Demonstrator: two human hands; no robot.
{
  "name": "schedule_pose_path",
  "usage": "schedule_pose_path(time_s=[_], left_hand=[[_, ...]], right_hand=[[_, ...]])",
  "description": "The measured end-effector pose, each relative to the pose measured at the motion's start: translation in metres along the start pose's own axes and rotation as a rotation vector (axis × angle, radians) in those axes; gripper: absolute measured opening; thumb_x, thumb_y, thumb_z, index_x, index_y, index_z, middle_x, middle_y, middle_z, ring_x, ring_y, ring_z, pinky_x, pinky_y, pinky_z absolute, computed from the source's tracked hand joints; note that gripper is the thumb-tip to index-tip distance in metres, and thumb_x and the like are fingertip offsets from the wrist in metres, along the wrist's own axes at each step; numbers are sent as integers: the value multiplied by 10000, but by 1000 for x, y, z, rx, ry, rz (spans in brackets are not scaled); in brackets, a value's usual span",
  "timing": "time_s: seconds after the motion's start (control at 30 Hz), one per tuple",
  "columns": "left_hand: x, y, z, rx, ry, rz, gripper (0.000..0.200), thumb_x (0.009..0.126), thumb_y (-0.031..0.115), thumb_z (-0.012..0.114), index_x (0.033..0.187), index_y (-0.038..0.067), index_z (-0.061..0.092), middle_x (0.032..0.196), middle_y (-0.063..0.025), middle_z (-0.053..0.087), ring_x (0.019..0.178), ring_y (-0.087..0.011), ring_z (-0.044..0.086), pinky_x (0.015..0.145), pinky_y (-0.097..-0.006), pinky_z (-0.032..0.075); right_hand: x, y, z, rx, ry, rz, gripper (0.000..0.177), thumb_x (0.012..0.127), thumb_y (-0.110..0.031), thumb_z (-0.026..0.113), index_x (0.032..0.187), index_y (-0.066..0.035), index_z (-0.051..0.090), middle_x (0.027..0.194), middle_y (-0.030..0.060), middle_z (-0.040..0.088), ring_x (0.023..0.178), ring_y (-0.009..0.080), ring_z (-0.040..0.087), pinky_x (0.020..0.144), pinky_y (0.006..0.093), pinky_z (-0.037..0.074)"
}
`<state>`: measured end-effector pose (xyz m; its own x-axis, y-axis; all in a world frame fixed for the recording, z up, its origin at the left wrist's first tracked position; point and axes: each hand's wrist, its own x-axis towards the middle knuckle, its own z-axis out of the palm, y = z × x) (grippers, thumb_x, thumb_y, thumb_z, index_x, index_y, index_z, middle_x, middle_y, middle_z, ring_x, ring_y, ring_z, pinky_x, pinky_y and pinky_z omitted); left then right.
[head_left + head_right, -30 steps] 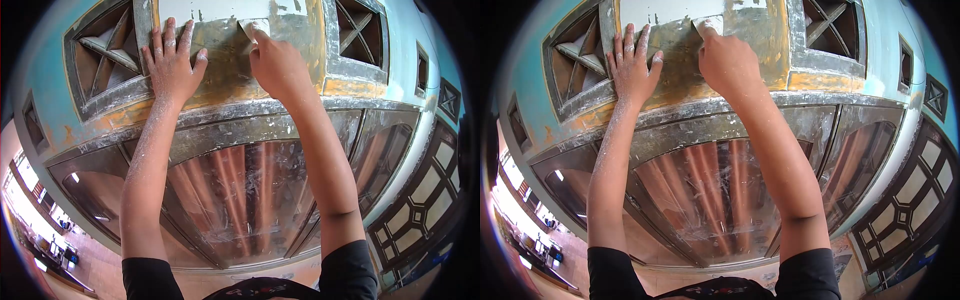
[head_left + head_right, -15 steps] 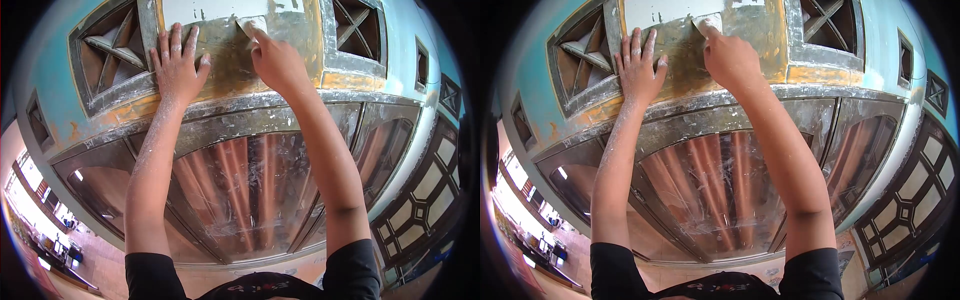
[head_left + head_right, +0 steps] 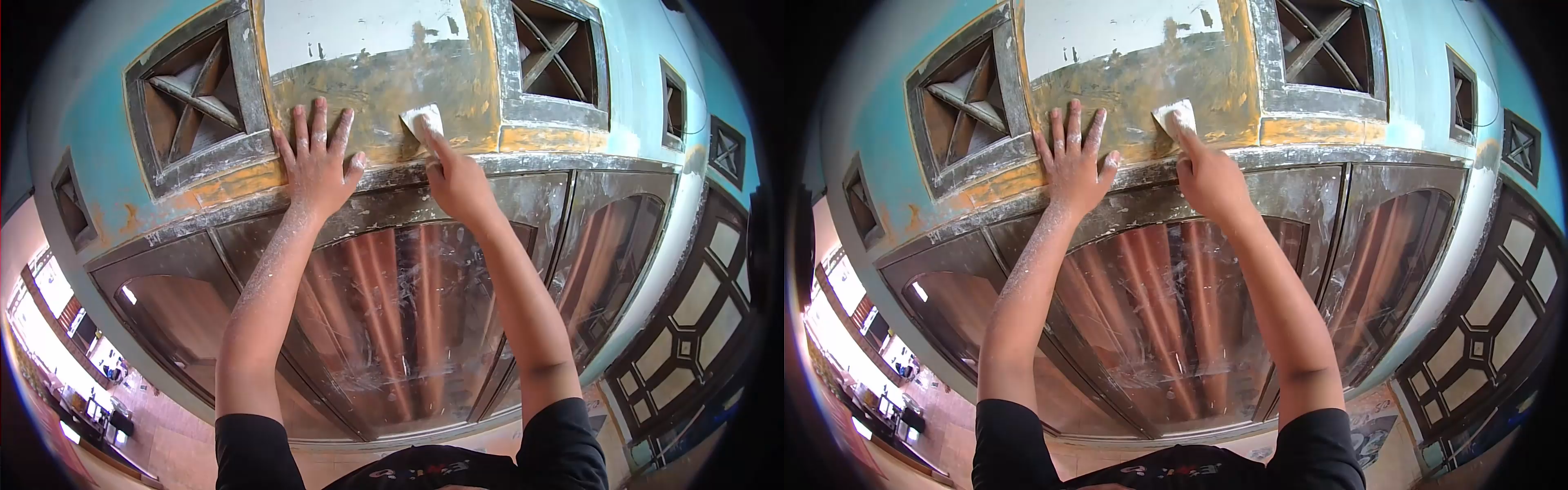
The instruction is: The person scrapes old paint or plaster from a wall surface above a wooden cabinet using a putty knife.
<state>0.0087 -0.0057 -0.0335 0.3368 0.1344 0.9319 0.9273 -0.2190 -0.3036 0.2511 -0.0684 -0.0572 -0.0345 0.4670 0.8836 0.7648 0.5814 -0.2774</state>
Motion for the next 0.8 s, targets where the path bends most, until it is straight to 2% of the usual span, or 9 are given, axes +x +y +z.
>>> schedule_pose_path(time_s=[0.13,0.2,0.23,0.33,0.4,0.5,0.6,0.7,0.8], left_hand=[[-6,16,1,-33,-38,23,751,964,468,581,1636,298,290,1735,-101,97,1582,-427,36,1203,-716,41],[-10,26,4,-44,-54,22,746,964,468,582,1633,303,298,1735,-97,96,1582,-429,32,1202,-718,39],[-11,32,6,-53,-50,28,745,962,471,584,1632,308,301,1736,-94,94,1582,-431,29,1200,-722,37],[-18,48,12,-70,-46,33,745,958,477,590,1629,320,307,1737,-88,90,1581,-438,23,1193,-731,33],[-18,57,15,-80,-46,33,745,956,480,593,1627,327,309,1738,-86,88,1579,-443,20,1190,-737,32],[-11,66,14,-76,-31,3,745,951,486,598,1624,334,317,1739,-77,85,1577,-452,15,1185,-743,33],[-5,74,15,-49,-68,-2,732,957,492,589,1621,340,322,1740,-73,85,1574,-460,13,1181,-747,36],[-4,76,23,-28,-16,-14,716,966,500,577,1618,342,329,1739,-70,102,1578,-444,31,1188,-734,39],[-7,76,27,-17,44,-23,685,971,507,564,1606,344,364,1734,-54,143,1585,-401,82,1208,-698,45]], right_hand=[[-16,12,-1,6,-37,56,601,943,-114,537,1526,-207,425,871,271,688,847,483,658,775,586,505],[-23,14,-5,-5,43,86,492,957,-108,555,1447,-133,518,951,290,685,910,507,641,785,566,491],[-27,19,-4,-7,43,89,492,957,-108,555,1447,-133,518,951,290,685,910,507,641,785,566,491],[-43,41,0,-22,116,128,454,966,-112,574,1419,-142,557,962,277,692,910,500,645,779,555,497],[-53,53,-1,-8,127,190,519,956,-113,561,1466,-203,522,950,245,700,891,474,659,786,569,512],[-54,62,1,-10,195,134,537,951,-100,560,1475,-207,510,955,247,700,890,475,659,779,569,513],[-38,43,-15,22,136,218,488,971,-107,577,1451,-188,550,986,297,685,942,503,642,795,546,508],[-34,48,-12,-29,148,127,541,955,-121,561,1483,-212,494,926,241,703,860,478,663,768,584,510],[-52,52,-10,17,95,181,544,946,-103,563,1477,-210,512,970,267,695,902,492,653,789,574,509]])
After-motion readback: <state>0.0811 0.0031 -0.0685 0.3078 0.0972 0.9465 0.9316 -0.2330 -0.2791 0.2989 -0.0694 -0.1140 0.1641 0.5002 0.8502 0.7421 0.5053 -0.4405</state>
